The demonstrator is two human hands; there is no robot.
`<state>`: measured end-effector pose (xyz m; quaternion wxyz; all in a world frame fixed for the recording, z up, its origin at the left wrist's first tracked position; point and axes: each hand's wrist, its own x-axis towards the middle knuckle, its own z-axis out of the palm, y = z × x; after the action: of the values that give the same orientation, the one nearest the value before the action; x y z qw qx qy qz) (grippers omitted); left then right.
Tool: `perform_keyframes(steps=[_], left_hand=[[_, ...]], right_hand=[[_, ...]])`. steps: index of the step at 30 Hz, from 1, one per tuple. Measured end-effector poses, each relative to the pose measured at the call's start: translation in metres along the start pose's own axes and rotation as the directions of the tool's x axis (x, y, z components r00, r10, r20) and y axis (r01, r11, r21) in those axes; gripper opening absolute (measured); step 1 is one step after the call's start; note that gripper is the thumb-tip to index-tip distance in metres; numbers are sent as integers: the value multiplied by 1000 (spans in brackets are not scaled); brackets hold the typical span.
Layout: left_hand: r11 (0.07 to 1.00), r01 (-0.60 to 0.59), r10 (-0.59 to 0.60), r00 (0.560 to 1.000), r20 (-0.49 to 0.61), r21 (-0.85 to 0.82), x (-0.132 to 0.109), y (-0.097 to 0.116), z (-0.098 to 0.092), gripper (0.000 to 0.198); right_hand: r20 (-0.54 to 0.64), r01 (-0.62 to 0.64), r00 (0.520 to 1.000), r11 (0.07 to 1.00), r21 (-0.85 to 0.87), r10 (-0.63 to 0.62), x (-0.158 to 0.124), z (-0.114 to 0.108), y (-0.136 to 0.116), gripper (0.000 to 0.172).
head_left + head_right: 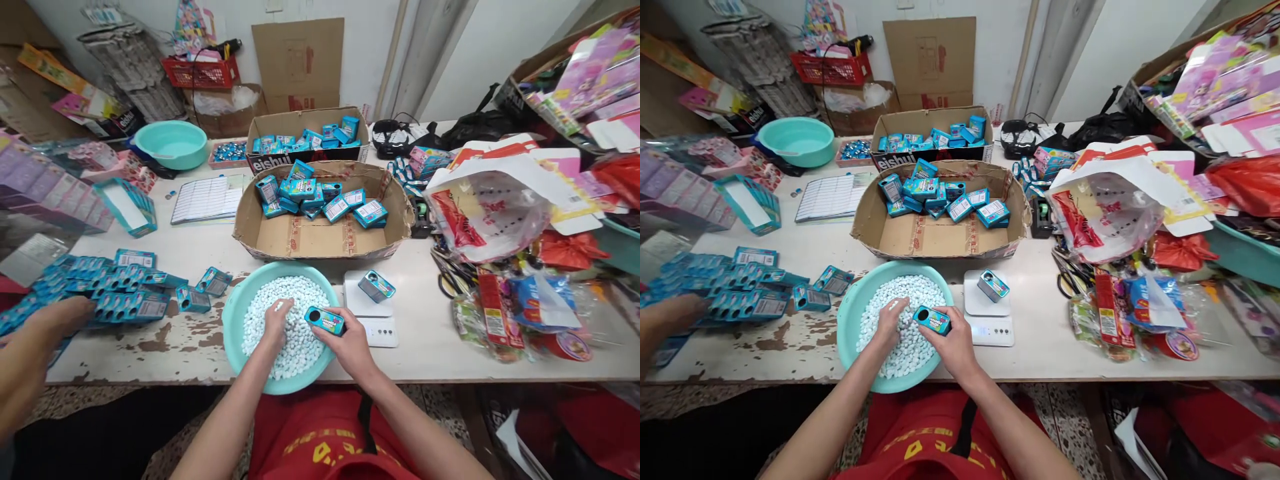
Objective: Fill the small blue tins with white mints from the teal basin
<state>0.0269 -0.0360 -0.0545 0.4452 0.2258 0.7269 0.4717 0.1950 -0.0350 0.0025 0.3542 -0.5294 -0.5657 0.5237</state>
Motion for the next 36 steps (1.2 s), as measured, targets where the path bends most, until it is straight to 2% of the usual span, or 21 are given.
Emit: perform_keyframes(steps=[2, 5, 9, 13, 19, 23, 26, 31, 36], left_hand=[[979, 56, -58, 998, -3, -197, -11, 17, -4, 30], [852, 60, -60, 998, 17, -520, -27, 42, -5, 25], [762, -38, 48, 999, -3, -646, -34, 58, 0, 22], [768, -73, 43, 997, -62, -637, -31, 59, 4, 22], [813, -104, 94, 994, -47, -574, -32, 63, 8, 22], [826, -106, 71, 994, -85, -553, -31, 65, 12, 29], [837, -116, 75, 992, -98, -535, -31, 66, 13, 32], [850, -135, 104, 991, -90, -509, -34, 72, 16, 29], [860, -189, 179, 982, -68, -473, -34, 76, 19, 31]], right_hand=[[6, 100, 995, 990, -101, -100, 0, 6, 2, 28], [46, 195, 981, 956, -221, -190, -2, 18, 4, 26], [114, 253, 967, 915, -315, -228, 0, 31, 3, 28], [131, 247, 968, 902, -354, -214, 5, 36, 1, 30], [132, 255, 967, 884, -392, -220, 8, 36, -1, 27], [175, 234, 970, 861, -451, -172, 10, 33, -3, 25], [151, 213, 976, 857, -470, -160, 11, 32, -6, 28], [177, 247, 967, 855, -457, -184, 12, 32, -10, 26], [145, 234, 971, 878, -417, -190, 14, 30, -11, 26]])
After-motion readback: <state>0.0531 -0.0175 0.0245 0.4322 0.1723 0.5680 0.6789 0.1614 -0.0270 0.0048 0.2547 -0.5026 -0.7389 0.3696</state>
